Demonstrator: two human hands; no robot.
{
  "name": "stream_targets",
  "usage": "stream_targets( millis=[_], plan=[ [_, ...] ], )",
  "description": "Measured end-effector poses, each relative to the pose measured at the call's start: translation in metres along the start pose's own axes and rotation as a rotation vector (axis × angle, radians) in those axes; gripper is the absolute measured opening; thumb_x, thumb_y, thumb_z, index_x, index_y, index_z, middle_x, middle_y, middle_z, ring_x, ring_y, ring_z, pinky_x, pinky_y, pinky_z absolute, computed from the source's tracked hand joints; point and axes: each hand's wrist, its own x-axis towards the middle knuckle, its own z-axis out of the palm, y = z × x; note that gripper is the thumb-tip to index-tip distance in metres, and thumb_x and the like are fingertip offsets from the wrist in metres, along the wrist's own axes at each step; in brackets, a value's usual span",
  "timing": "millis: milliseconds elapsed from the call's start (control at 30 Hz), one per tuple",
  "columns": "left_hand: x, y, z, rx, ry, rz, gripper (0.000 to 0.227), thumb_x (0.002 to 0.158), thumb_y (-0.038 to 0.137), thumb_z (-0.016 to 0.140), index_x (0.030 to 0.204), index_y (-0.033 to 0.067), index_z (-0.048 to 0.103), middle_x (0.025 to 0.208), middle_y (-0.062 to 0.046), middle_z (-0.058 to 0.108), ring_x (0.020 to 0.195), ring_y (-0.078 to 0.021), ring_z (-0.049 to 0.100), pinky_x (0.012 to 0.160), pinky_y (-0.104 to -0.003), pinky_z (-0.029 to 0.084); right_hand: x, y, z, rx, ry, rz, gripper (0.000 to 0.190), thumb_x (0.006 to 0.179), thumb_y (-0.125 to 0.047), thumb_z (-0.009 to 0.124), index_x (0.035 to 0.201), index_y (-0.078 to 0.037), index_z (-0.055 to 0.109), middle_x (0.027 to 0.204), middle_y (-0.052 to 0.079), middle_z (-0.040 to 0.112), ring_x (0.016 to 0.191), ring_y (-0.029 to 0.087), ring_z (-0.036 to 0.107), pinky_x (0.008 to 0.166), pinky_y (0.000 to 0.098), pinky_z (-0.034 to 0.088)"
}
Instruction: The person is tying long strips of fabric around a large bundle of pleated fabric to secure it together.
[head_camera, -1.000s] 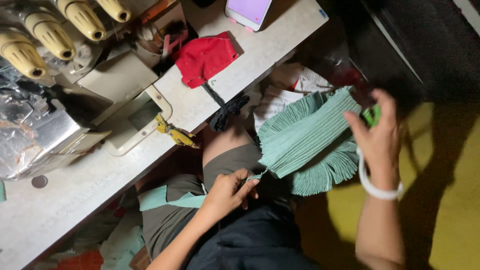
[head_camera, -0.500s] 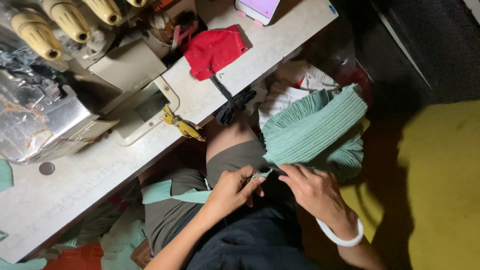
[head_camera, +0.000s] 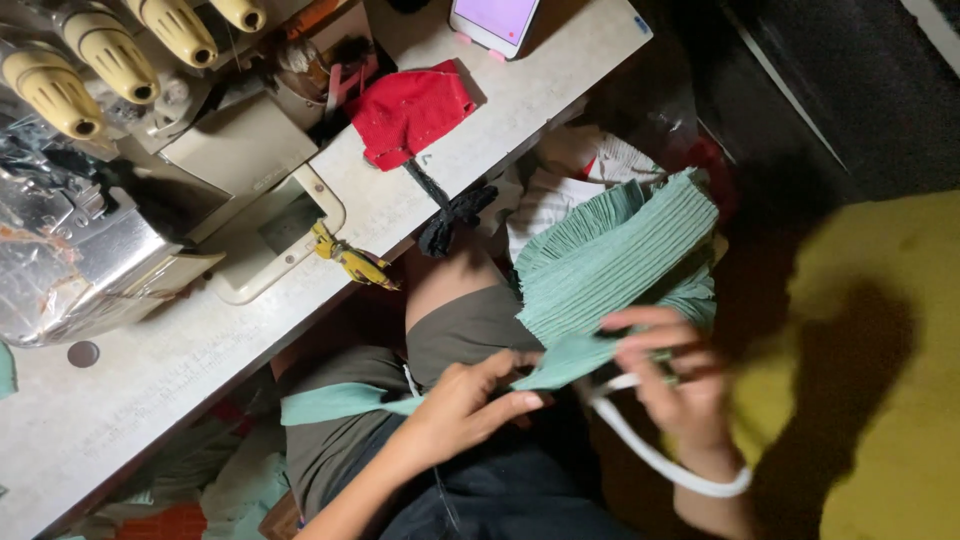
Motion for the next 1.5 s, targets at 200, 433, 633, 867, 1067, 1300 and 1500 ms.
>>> stream_targets(
  millis=[200,433,633,867,1067,1300,1500],
  plan=[
    [-0.031,-0.006,-0.044,0.093,-0.116,-0.039,0.027,0.093,0.033,0.058,0.073,0.0175,0.067,0.063,0.010,0.069,0.053,-0.0052,0.059,0.055,-0.022,0.043,-0.026,0.019,-0.086,-0.206,0.615,0.058,0.016,0.097,0.016,0.038,0.089,0.003,0.036,0.118,0.036,0.059,0.079,0.026,0.055,0.054,0.0256,0.033],
    [-0.033,-0.007,-0.034,-0.035,-0.282,0.122,0.027,0.094,0.037,0.058,0.089,0.0125,0.069,0.082,0.005,0.075,0.066,-0.0092,0.071,0.056,-0.022,0.049,-0.051,0.107,-0.158,-0.348,0.907,0.338,0.021,0.120,-0.017,0.065,0.105,-0.003,0.061,0.068,0.005,0.042,0.059,0.012,0.039,0.057,0.0288,0.036],
    [-0.016,-0.029,-0.026,-0.023,-0.219,-0.161,0.020,0.095,0.031,0.055,0.094,0.0135,0.065,0.080,0.007,0.077,0.057,-0.0057,0.073,0.050,-0.020,0.053,0.029,0.157,-0.139,-0.623,0.342,0.022,0.022,0.110,0.000,0.078,0.109,0.006,0.057,0.104,0.021,0.061,0.093,0.031,0.056,0.084,0.0401,0.045],
    [-0.012,-0.058,-0.020,0.380,0.022,-0.180,0.032,0.099,0.037,0.052,0.076,0.0145,0.054,0.057,-0.002,0.052,0.051,-0.0204,0.051,0.053,-0.033,0.036,0.055,0.195,-0.111,-0.811,0.160,0.132,0.029,0.103,-0.029,0.075,0.095,-0.004,0.062,0.084,0.009,0.068,0.071,0.029,0.062,0.061,0.0391,0.041],
    [-0.017,-0.060,-0.025,0.278,0.049,-0.159,0.026,0.096,0.031,0.050,0.081,0.0127,0.061,0.099,-0.003,0.063,0.087,-0.0222,0.060,0.073,-0.034,0.045,0.059,0.186,-0.104,-0.823,0.155,0.124,0.027,0.102,-0.024,0.078,0.093,-0.004,0.062,0.084,0.010,0.069,0.071,0.028,0.064,0.061,0.0393,0.043],
    [-0.008,-0.066,-0.021,0.363,0.050,-0.277,0.031,0.099,0.036,0.051,0.076,0.0168,0.053,0.051,0.001,0.044,0.046,-0.0159,0.045,0.053,-0.033,0.036,0.051,0.213,-0.099,-1.156,0.150,0.177,0.042,0.101,-0.051,0.071,0.099,-0.011,0.061,0.076,0.015,0.068,0.060,0.040,0.061,0.051,0.0472,0.041],
    [-0.009,-0.052,-0.018,0.273,0.179,-0.191,0.034,0.100,0.030,0.054,0.071,0.0146,0.044,0.051,0.000,0.037,0.046,-0.0145,0.038,0.050,-0.032,0.031,0.035,0.083,-0.065,-0.980,0.134,0.206,0.068,0.097,-0.057,0.054,0.125,0.005,0.056,0.068,0.002,0.048,0.046,0.014,0.036,0.043,0.0274,0.029]
  ],
)
